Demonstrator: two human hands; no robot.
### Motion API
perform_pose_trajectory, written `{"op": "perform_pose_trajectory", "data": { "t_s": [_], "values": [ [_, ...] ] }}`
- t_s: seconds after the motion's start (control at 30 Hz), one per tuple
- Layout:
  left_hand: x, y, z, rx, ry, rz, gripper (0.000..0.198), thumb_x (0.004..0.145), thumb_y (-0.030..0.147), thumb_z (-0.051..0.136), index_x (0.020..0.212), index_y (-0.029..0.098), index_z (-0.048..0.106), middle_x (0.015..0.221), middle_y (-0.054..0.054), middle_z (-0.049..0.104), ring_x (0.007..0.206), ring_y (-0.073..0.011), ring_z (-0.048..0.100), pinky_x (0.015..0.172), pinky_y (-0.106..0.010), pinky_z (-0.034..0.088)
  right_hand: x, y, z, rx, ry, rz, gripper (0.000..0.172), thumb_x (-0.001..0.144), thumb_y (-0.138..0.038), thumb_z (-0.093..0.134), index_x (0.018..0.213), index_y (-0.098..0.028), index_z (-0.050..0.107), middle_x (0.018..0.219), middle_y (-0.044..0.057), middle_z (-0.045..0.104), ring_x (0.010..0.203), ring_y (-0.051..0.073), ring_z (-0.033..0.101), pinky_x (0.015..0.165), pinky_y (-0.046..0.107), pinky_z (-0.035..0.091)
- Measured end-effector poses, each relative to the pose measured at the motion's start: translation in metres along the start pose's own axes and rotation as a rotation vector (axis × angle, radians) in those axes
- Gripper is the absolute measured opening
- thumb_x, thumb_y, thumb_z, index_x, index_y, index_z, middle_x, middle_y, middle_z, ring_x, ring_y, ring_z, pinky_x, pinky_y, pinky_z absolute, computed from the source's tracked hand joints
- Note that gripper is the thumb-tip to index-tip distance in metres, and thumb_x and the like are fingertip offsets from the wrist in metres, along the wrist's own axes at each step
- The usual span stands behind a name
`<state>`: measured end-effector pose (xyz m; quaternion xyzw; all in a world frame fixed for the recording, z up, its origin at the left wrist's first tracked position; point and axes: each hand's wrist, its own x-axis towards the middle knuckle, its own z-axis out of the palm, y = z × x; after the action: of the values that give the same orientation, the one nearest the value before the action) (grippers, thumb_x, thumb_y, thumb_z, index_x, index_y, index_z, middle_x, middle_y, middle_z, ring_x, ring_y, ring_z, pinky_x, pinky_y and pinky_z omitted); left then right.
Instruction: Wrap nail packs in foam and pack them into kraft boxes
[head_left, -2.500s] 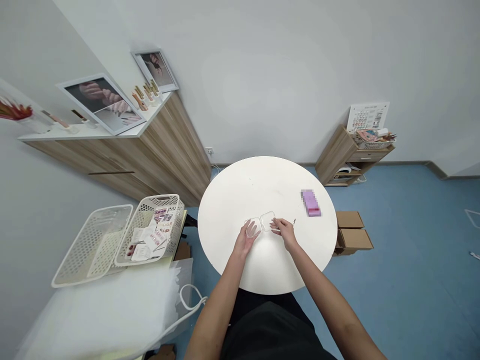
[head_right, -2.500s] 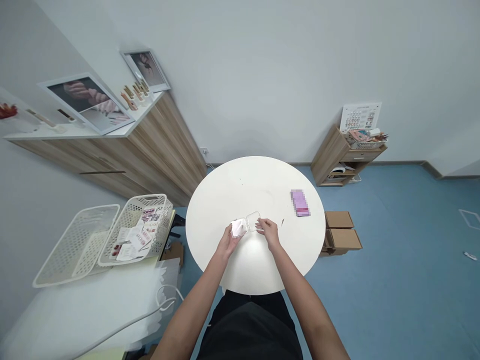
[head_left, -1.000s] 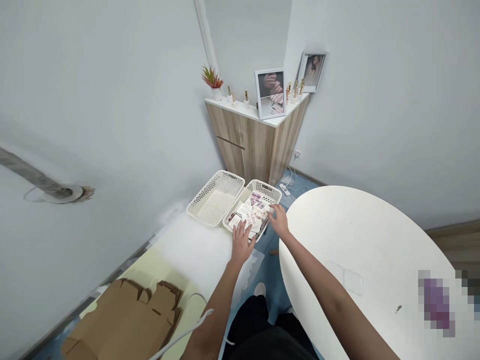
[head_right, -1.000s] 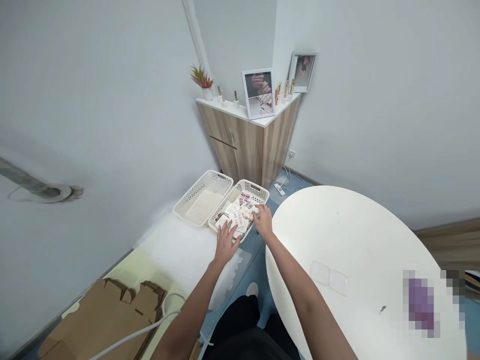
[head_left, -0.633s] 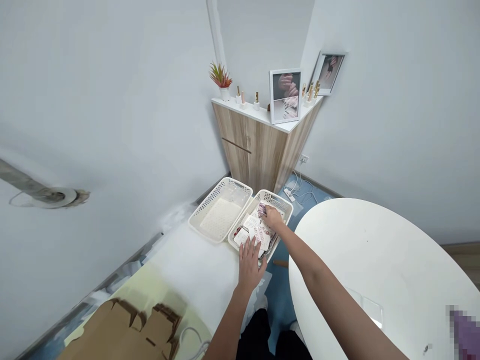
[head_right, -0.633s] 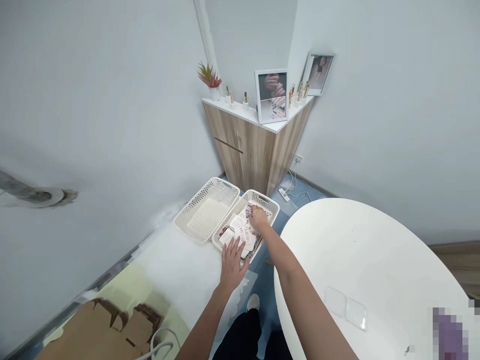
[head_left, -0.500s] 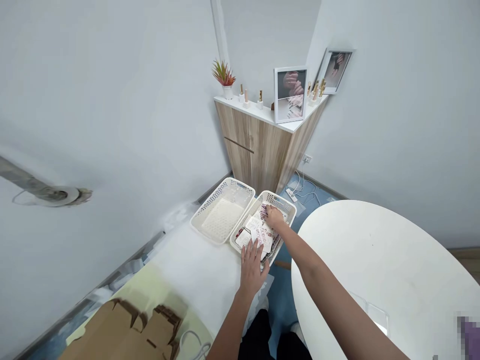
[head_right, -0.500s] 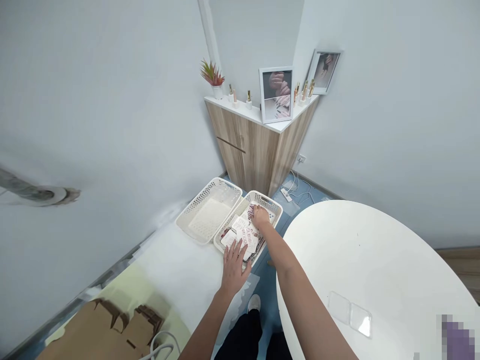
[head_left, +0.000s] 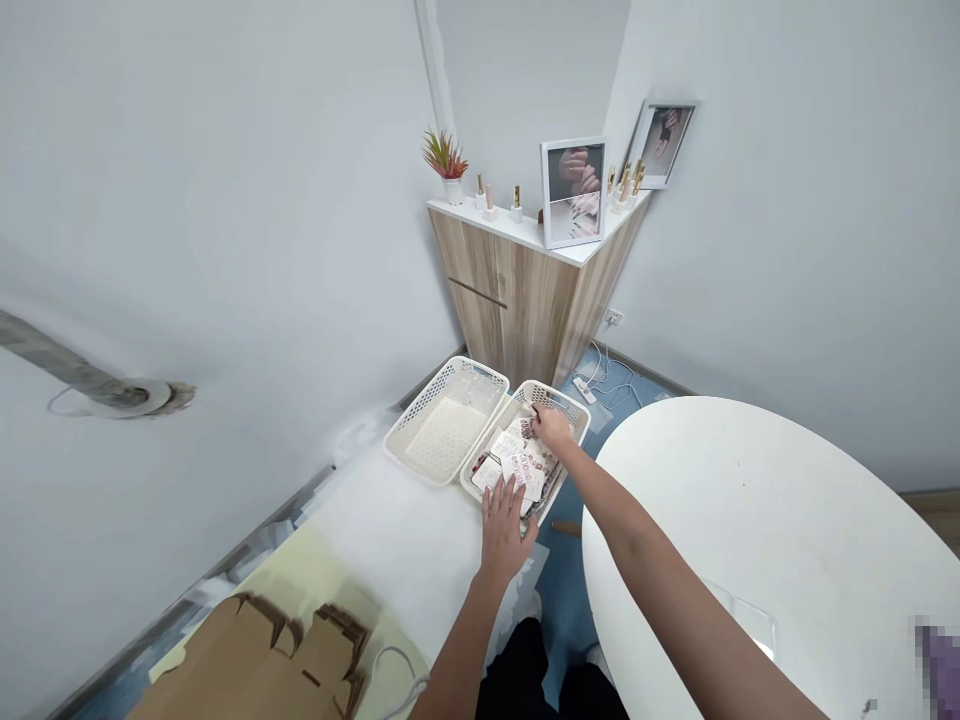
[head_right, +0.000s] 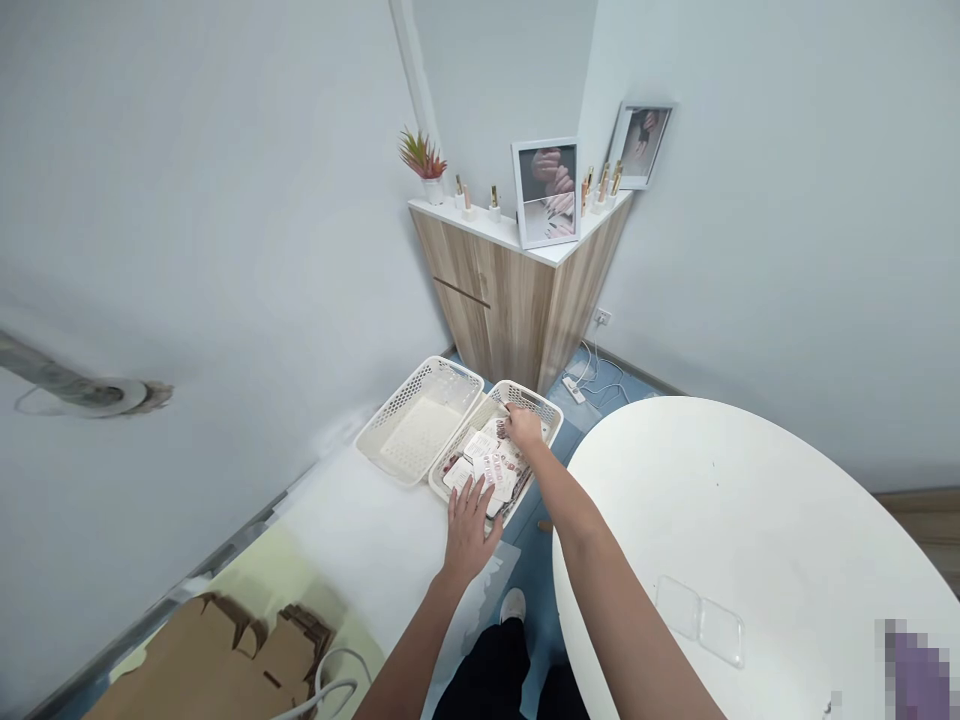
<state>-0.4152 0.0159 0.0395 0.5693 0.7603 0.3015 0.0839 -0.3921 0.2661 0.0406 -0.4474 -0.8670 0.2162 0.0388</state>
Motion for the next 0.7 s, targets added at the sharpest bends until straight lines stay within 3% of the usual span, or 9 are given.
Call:
{"op": "perform_pose_trajectory", "data": {
  "t_s": [0.1,0.17,0.27,0.33,0.4,0.5,0.57,0.7],
  "values": [
    [0.001,-0.002,-0.002,-0.085,0.018,-0.034,0.055,0.09,0.03,0.053,0.143,0.023,0.042,0.151,-0.011,0.043,0.145,-0.0318,0.028,0.119,-0.059,0.017,-0.021,-0.006,-0.003,0.084,0.032,-0.143,0.04,0.089,-0.017,0.046,0.125,-0.023,0.062,0.109,0.009,0.073,0.095,0.024,0.068,0.085,0.033,0.049],
    [0.006,-0.005,-0.006,-0.225,0.092,-0.11,0.06,0.091,0.035,0.052,0.147,0.022,0.036,0.152,-0.014,0.04,0.144,-0.0314,0.031,0.117,-0.055,0.027,-0.041,-0.009,-0.003,0.131,0.009,-0.294,0.043,0.09,-0.016,0.045,0.13,-0.023,0.059,0.119,0.009,0.07,0.104,0.023,0.066,0.09,0.033,0.049],
    [0.02,-0.012,-0.013,-0.557,0.233,-0.392,0.064,0.092,0.042,0.052,0.149,0.022,0.029,0.145,-0.017,0.047,0.127,-0.0284,0.054,0.1,-0.047,0.05,-0.073,-0.012,-0.001,0.159,-0.051,-0.549,0.046,0.089,-0.013,0.045,0.133,-0.023,0.056,0.129,0.007,0.065,0.116,0.02,0.061,0.098,0.033,0.047],
    [0.031,-0.017,-0.015,-0.786,0.186,-0.642,0.061,0.091,0.045,0.055,0.144,0.022,0.036,0.124,-0.015,0.063,0.103,-0.0247,0.068,0.085,-0.043,0.058,-0.092,-0.014,0.003,0.19,-0.074,-0.685,0.045,0.088,-0.012,0.047,0.13,-0.023,0.058,0.131,0.008,0.064,0.12,0.019,0.058,0.101,0.034,0.046],
    [0.04,-0.021,-0.015,-0.952,0.125,-0.764,0.054,0.089,0.041,0.06,0.136,0.018,0.046,0.109,-0.014,0.068,0.091,-0.0223,0.071,0.08,-0.04,0.06,-0.107,-0.014,0.008,0.239,-0.067,-0.745,0.041,0.087,-0.011,0.049,0.124,-0.023,0.062,0.127,0.009,0.066,0.119,0.019,0.059,0.101,0.035,0.046],
    [0.045,-0.024,-0.016,-1.029,0.151,-0.82,0.041,0.084,0.032,0.067,0.12,0.015,0.058,0.101,-0.012,0.07,0.09,-0.0212,0.071,0.079,-0.037,0.061,-0.122,-0.013,0.009,0.298,-0.029,-0.717,0.037,0.087,-0.011,0.051,0.12,-0.023,0.064,0.122,0.01,0.068,0.115,0.019,0.062,0.099,0.036,0.048],
    [0.041,-0.023,-0.017,-1.033,0.202,-0.793,0.041,0.083,0.03,0.067,0.12,0.015,0.058,0.102,-0.012,0.07,0.093,-0.0216,0.07,0.079,-0.036,0.06,-0.13,-0.011,0.005,0.329,0.02,-0.637,0.039,0.087,-0.011,0.049,0.121,-0.021,0.064,0.124,0.011,0.067,0.118,0.019,0.06,0.102,0.038,0.047],
    [0.03,-0.006,-0.021,-1.036,0.223,-0.651,0.057,0.083,0.034,0.066,0.136,0.021,0.049,0.105,-0.01,0.07,0.098,-0.0219,0.069,0.078,-0.033,0.06,-0.145,-0.004,-0.014,0.48,0.13,-0.29,0.032,0.089,-0.02,0.047,0.115,-0.022,0.067,0.118,0.008,0.07,0.11,0.022,0.063,0.098,0.04,0.048]
  ]
}}
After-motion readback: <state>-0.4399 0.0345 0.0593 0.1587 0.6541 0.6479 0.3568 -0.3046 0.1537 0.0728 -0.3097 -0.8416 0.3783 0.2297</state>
